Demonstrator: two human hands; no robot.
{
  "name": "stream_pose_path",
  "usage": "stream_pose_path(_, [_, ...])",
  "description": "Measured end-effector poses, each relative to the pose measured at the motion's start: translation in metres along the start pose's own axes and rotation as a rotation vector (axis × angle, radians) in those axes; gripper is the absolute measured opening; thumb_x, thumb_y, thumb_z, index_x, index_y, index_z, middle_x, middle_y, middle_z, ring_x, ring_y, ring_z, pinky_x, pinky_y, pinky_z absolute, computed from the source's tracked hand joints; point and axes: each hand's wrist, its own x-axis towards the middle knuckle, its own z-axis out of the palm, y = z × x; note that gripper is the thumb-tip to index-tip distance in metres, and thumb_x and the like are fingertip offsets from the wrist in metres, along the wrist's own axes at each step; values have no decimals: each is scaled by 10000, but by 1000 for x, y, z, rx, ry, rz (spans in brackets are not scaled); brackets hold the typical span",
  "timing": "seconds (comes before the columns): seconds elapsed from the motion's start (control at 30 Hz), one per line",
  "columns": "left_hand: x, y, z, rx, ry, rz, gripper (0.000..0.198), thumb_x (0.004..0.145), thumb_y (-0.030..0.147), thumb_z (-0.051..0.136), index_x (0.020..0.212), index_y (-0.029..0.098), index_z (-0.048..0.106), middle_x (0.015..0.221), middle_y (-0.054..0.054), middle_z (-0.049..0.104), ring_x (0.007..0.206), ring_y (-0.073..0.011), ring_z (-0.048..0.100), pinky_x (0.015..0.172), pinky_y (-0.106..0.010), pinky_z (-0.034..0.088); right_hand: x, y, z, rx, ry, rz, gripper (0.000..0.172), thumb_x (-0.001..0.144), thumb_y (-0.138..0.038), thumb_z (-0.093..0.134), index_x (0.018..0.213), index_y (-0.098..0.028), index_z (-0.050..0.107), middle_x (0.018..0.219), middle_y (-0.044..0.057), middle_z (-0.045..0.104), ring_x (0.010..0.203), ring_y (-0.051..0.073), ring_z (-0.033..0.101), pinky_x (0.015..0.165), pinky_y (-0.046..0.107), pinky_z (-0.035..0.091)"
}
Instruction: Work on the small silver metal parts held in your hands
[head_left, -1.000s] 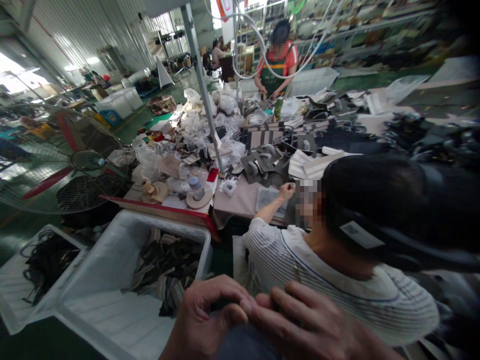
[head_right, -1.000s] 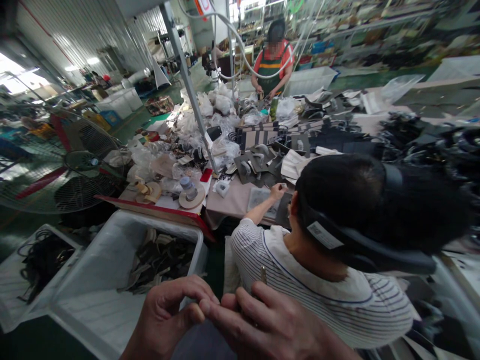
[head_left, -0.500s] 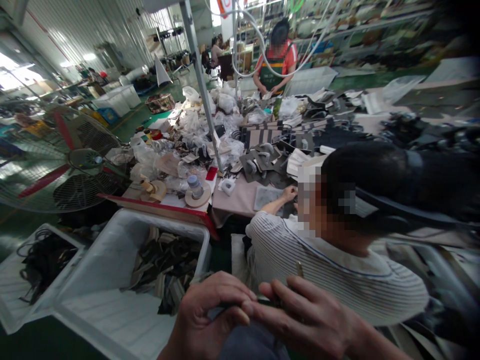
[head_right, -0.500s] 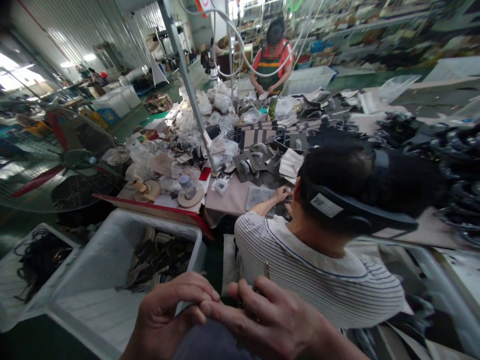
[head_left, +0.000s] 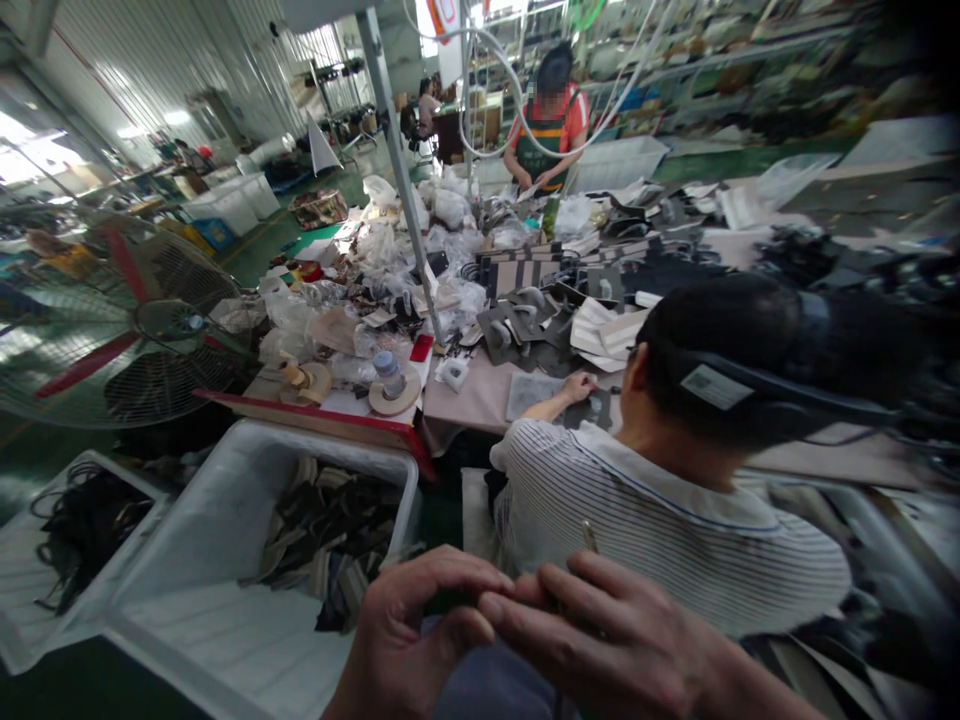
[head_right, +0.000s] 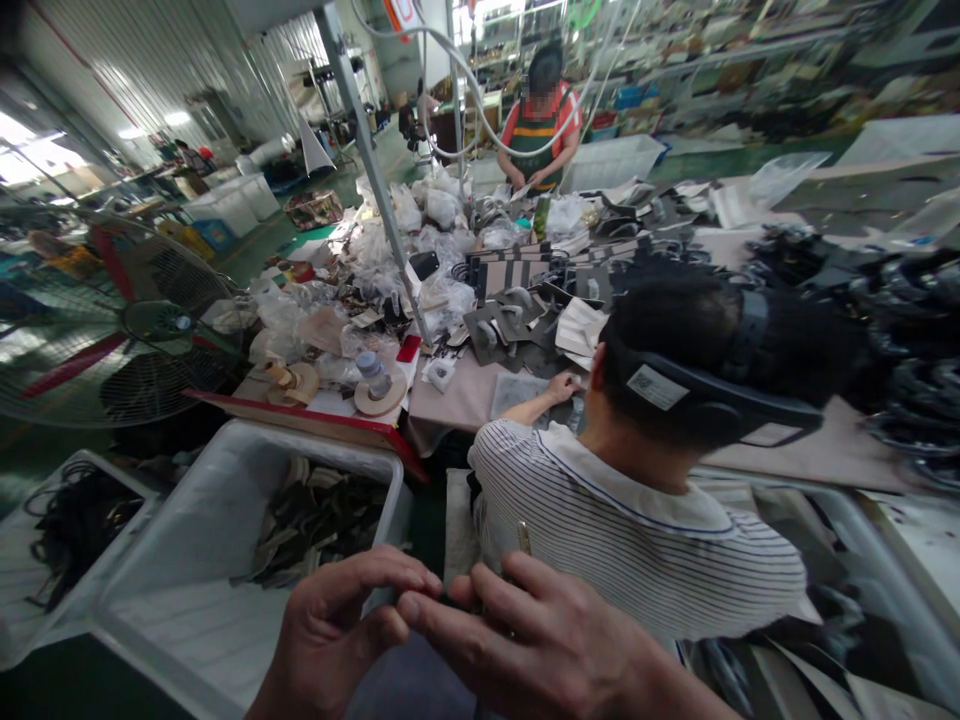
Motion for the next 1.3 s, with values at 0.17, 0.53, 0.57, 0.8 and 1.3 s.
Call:
stream_pose_path(0.17, [-2, -1, 1, -23, -6, 11, 191, 1119, 374, 868, 1238, 233, 919, 1143, -103, 889, 1058, -228, 845, 986, -298, 643, -3, -4, 4, 24, 2, -13, 459, 1191, -119, 566, 1625, -45, 693, 1154, 86, 851, 858, 160, 649, 631, 367, 443])
stream_pose_path(0.53, [-11, 4, 11, -90, 1, -13, 147, 1129, 258, 827, 1254, 219, 893, 1187, -120, 866, 1128, -235, 825, 1040, -316, 636, -12, -12, -4, -36, -27, -17, 500, 1177, -144, 555, 1653, -82, 692, 1057, 81, 830, 816, 175, 640, 645, 356, 480])
stream_pose_path(0.57, [-12, 4, 12, -96, -1, -12, 155, 1128, 246, 825, 1266, 223, 891, 1198, -120, 865, 1138, -234, 826, 1049, -317, 637, -13, -12, -6, -49, -31, -23, 501, 1178, -148, 553, 1656, -98, 695, 1045, 76, 831, 805, 176, 634, 643, 355, 481])
stream_pose_path(0.8, [-17, -2, 19, -143, -6, -26, 134, 1124, 283, 839, 1221, 198, 878, 1146, -120, 849, 1086, -231, 815, 1008, -310, 632, -18, -17, -12, -75, -46, -30, 513, 1210, -213, 523, 1694, -126, 670, 1061, 80, 816, 811, 178, 625, 693, 342, 534])
stream_pose_path(1.3, [-28, 4, 30, -97, 12, -83, 166, 1137, 303, 812, 1262, 206, 863, 1174, -115, 843, 1114, -239, 804, 1034, -314, 626, -24, -23, -10, 3, -36, -26, 468, 1162, -173, 602, 1604, -80, 725, 1201, 113, 856, 873, 186, 639, 656, 366, 480])
